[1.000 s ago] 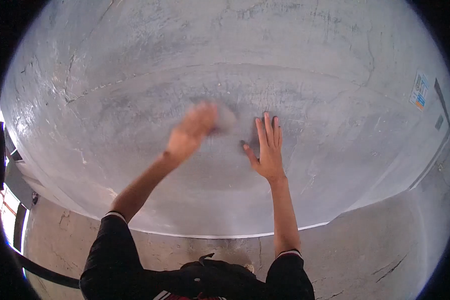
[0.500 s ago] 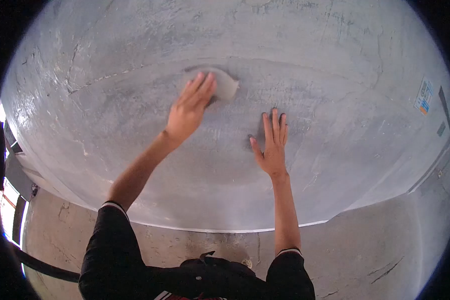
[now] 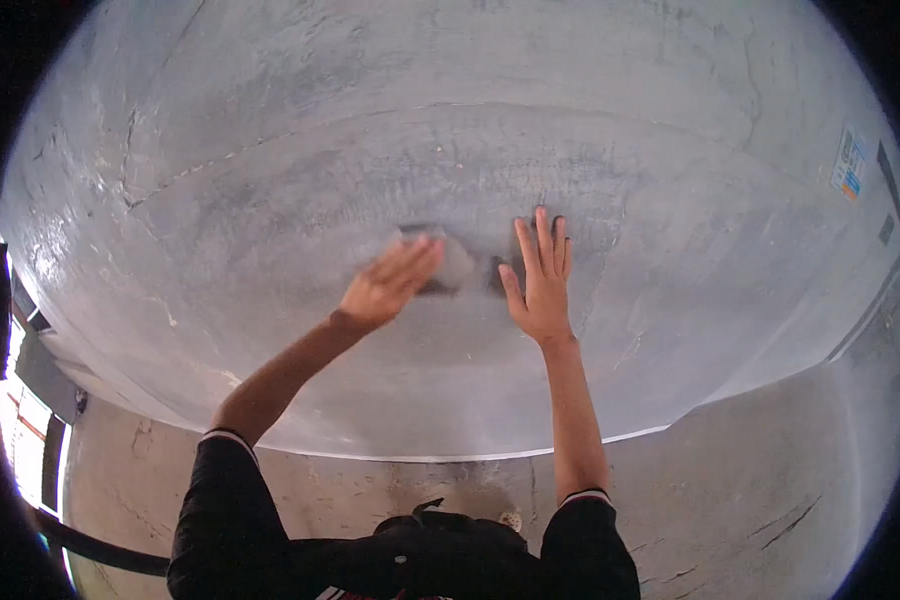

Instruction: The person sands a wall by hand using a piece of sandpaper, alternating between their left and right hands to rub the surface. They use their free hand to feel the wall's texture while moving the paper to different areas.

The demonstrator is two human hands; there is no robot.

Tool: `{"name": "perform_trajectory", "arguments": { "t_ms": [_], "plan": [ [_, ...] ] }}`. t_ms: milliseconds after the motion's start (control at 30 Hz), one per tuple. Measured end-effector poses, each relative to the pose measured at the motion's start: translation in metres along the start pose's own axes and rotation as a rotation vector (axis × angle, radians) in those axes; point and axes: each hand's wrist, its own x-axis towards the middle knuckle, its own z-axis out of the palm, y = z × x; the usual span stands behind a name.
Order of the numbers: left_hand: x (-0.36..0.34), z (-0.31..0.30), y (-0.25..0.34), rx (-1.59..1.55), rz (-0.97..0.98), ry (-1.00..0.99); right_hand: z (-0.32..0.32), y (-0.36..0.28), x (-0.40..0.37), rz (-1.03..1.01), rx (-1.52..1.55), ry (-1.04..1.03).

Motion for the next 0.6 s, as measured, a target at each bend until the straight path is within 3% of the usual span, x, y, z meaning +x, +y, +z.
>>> {"name": "perform_trajectory", "arguments": {
  "t_ms": [133, 200, 233, 300, 367, 467, 500, 567, 600],
  "plan": [
    [0.001, 0.001, -0.038, -0.195, 0.05, -0.058, -0.004, 0.0, -0.002, 0.019, -0.021, -0.054],
    [0.03, -0.019, -0.072, -0.086, -0.338, 0.09, -0.002, 0.0, -0.001, 0.028, -0.006, -0.027],
    [0.03, -0.015, -0.065, -0.101, -0.316, 0.089, -0.003, -0.001, -0.003, 0.02, 0.012, -0.022],
    [0.008, -0.001, -0.031, 0.175, -0.206, -0.024, -0.006, -0.001, -0.004, 0.031, 0.011, -0.024],
    [-0.03, 0.028, 0.015, -0.116, -0.028, 0.01, -0.007, -0.003, -0.004, 0.04, 0.015, -0.013],
    [-0.022, 0.019, -0.001, -0.302, 0.194, -0.109, -0.011, -0.002, -0.008, 0.037, 0.028, -0.009],
    [-0.015, 0.011, -0.019, -0.354, 0.138, -0.122, -0.012, 0.0, -0.008, 0.022, 0.039, -0.014],
    [0.009, -0.004, -0.056, 0.117, 0.007, -0.037, -0.011, -0.001, -0.006, 0.009, 0.051, -0.012],
    [0.014, -0.003, -0.058, 0.115, 0.013, -0.038, -0.009, -0.003, -0.006, 0.024, 0.045, 0.004]
  ]
}}
